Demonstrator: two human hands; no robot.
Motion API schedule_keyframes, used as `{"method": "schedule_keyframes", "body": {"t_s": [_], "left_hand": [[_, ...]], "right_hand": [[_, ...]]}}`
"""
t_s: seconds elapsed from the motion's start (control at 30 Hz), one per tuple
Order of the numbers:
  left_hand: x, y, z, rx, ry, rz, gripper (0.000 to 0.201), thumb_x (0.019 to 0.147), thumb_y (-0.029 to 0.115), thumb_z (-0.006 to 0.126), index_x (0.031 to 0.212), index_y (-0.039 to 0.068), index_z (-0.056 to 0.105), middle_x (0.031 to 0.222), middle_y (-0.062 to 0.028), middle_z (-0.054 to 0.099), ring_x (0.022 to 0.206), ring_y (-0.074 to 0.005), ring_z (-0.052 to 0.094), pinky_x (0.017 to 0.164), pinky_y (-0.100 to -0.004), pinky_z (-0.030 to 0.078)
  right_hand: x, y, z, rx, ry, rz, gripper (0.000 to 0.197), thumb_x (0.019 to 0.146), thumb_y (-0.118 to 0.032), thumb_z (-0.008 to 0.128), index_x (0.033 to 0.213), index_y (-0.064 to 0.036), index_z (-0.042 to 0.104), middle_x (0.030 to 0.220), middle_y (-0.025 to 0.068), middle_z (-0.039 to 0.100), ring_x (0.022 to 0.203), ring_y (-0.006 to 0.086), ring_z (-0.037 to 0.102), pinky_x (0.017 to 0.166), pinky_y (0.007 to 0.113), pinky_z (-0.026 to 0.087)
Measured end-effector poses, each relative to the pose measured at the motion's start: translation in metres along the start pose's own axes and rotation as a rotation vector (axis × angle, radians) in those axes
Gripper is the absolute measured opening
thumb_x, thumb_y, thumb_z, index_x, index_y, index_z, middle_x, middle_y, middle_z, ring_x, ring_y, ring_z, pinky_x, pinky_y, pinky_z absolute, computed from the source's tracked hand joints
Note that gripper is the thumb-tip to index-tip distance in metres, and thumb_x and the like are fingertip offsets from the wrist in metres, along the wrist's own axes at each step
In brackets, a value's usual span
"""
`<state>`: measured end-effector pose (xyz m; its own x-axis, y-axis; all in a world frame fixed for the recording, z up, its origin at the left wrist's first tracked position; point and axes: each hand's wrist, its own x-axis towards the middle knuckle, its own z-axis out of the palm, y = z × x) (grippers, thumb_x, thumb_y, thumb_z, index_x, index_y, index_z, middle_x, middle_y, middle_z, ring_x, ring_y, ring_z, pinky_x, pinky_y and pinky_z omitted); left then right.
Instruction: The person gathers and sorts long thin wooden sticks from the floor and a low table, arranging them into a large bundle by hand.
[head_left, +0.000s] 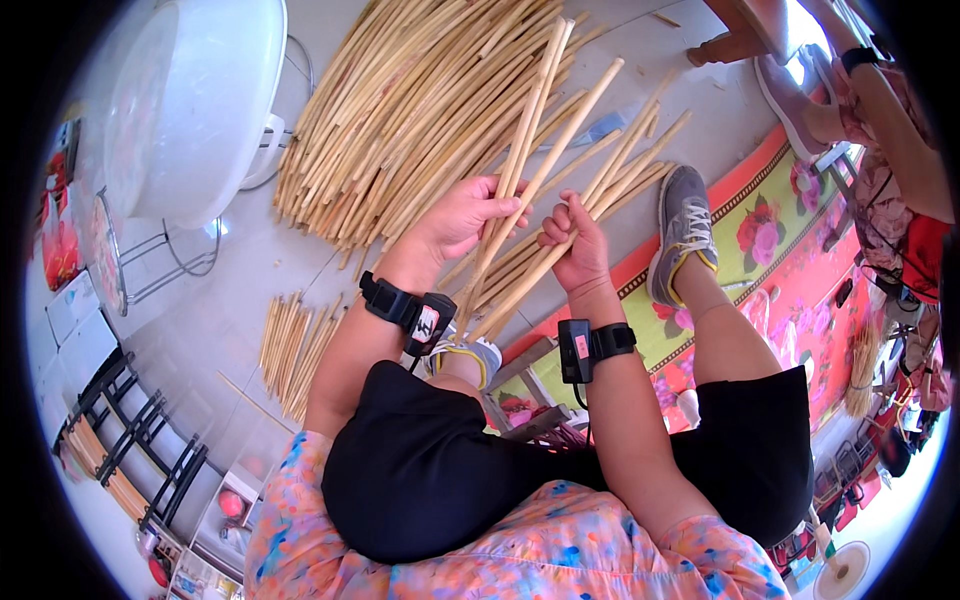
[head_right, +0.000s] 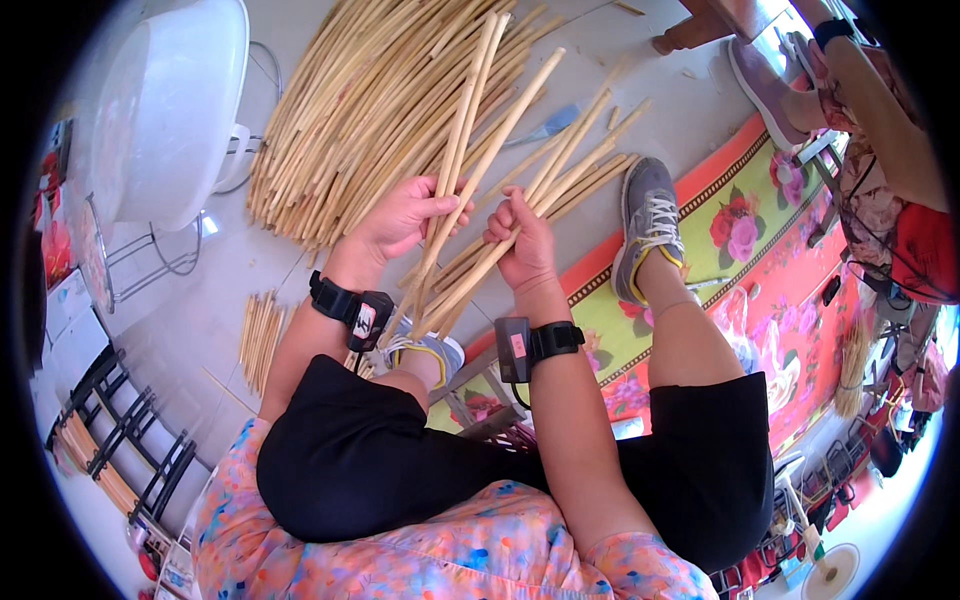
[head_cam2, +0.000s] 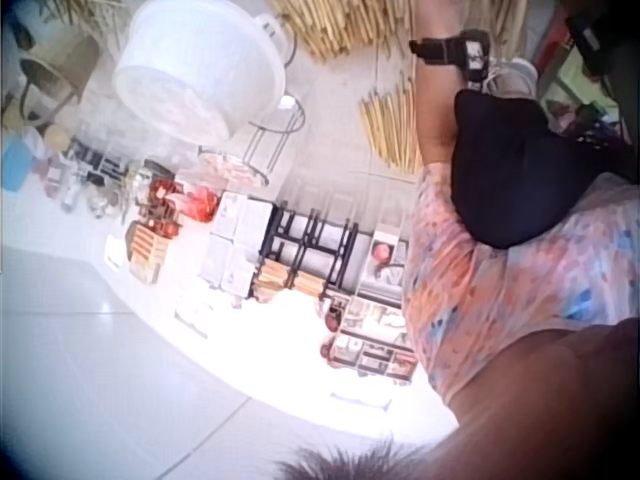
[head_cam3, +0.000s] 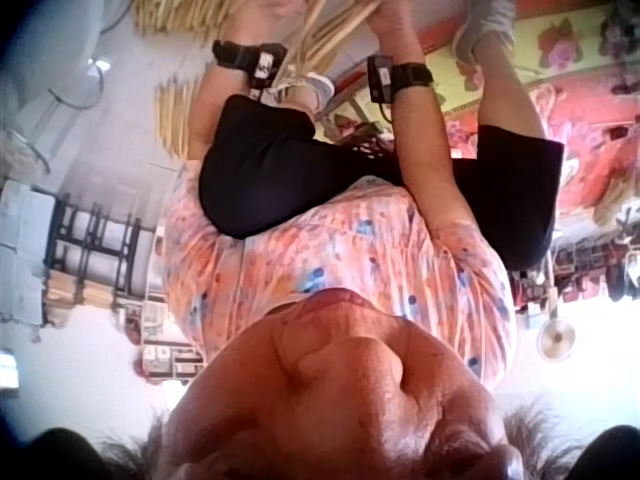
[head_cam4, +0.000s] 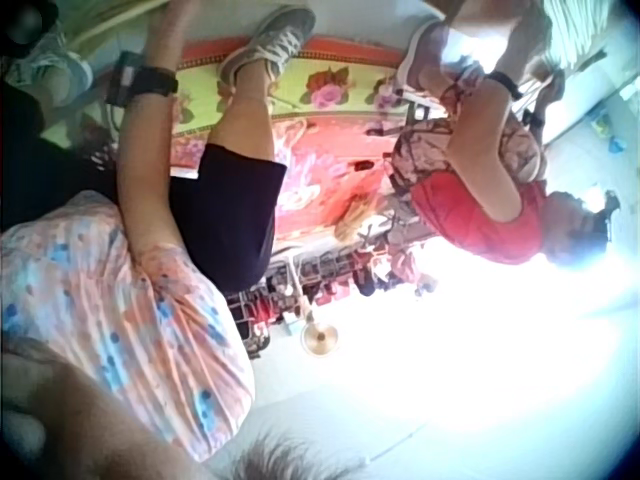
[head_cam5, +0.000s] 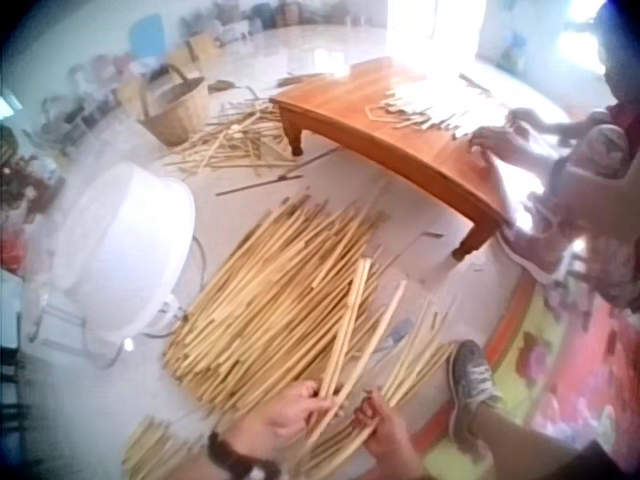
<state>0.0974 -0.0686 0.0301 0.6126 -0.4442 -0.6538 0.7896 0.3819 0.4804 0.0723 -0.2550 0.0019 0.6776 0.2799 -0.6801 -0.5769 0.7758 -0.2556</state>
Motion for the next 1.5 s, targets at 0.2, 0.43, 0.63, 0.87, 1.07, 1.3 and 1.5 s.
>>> {"method": "schedule_keyframes", "body": {"t_s": [0.2,0.43,0.63,0.87,1.07,1.3,1.5], "left_hand": [[0.000,-0.006,0.011,-0.086,-0.059,0.055,0.026,0.091,0.006,0.051,0.116,-0.001,0.050,0.096,-0.0105,0.061,0.085,-0.0180,0.061,0.080,-0.0305,0.051],[0.013,-0.012,0.017,-0.100,0.099,0.231,0.022,0.091,0.004,0.049,0.113,0.002,0.050,0.101,-0.0072,0.057,0.093,-0.0165,0.059,0.082,-0.0304,0.050],[0.018,-0.014,0.022,0.149,0.062,0.328,0.027,0.091,0.004,0.050,0.117,0.001,0.049,0.106,-0.0070,0.055,0.099,-0.0136,0.054,0.089,-0.0278,0.045],[0.020,-0.006,-0.037,1.021,0.533,0.470,0.028,0.086,0.017,0.055,0.108,0.000,0.057,0.094,-0.0146,0.065,0.080,-0.0275,0.063,0.071,-0.0363,0.050],[0.013,-0.037,-0.049,1.651,0.618,0.277,0.017,0.081,0.015,0.056,0.092,0.003,0.059,0.087,-0.0150,0.064,0.074,-0.0344,0.063,0.064,-0.0433,0.051],[0.013,-0.060,-0.046,1.771,0.753,0.342,0.011,0.078,0.008,0.051,0.085,0.003,0.058,0.088,-0.0135,0.062,0.080,-0.0303,0.063,0.063,-0.0403,0.053],[0.015,-0.063,-0.054,1.872,0.665,0.306,0.013,0.077,0.008,0.053,0.087,0.005,0.060,0.089,-0.0133,0.061,0.081,-0.0289,0.063,0.063,-0.0397,0.053]], "right_hand": [[0.001,0.009,0.010,-0.310,0.067,-0.071,0.030,0.082,-0.017,0.068,0.105,-0.0065,0.053,0.074,-0.0018,0.050,0.059,0.0087,0.046,0.054,0.024,0.039],[-0.003,0.025,0.016,-0.691,-0.020,-0.137,0.051,0.071,-0.016,0.078,0.113,-0.0029,0.052,0.095,0.0017,0.059,0.082,0.0119,0.056,0.071,0.026,0.047],[-0.004,0.033,0.008,-0.661,0.023,-0.064,0.035,0.077,-0.015,0.072,0.105,-0.0029,0.055,0.088,0.0010,0.059,0.076,0.0098,0.055,0.069,0.025,0.047],[0.000,0.010,-0.004,-0.458,-0.014,-0.034,0.030,0.085,-0.010,0.061,0.112,-0.0026,0.049,0.087,0.0082,0.060,0.079,0.0171,0.059,0.071,0.033,0.053],[-0.001,-0.013,-0.007,-0.334,-0.096,-0.076,0.052,0.088,-0.008,0.057,0.133,-0.0088,0.032,0.094,0.0088,0.055,0.083,0.0198,0.057,0.080,0.039,0.051],[-0.003,-0.032,-0.008,-0.243,-0.127,-0.096,0.047,0.085,-0.004,0.055,0.128,-0.0081,0.037,0.095,0.0080,0.052,0.086,0.0196,0.053,0.079,0.037,0.049],[-0.003,-0.052,-0.011,-0.144,-0.109,-0.138,0.036,0.075,-0.005,0.052,0.110,-0.0074,0.043,0.086,0.0065,0.049,0.076,0.0178,0.048,0.072,0.033,0.044]]}}
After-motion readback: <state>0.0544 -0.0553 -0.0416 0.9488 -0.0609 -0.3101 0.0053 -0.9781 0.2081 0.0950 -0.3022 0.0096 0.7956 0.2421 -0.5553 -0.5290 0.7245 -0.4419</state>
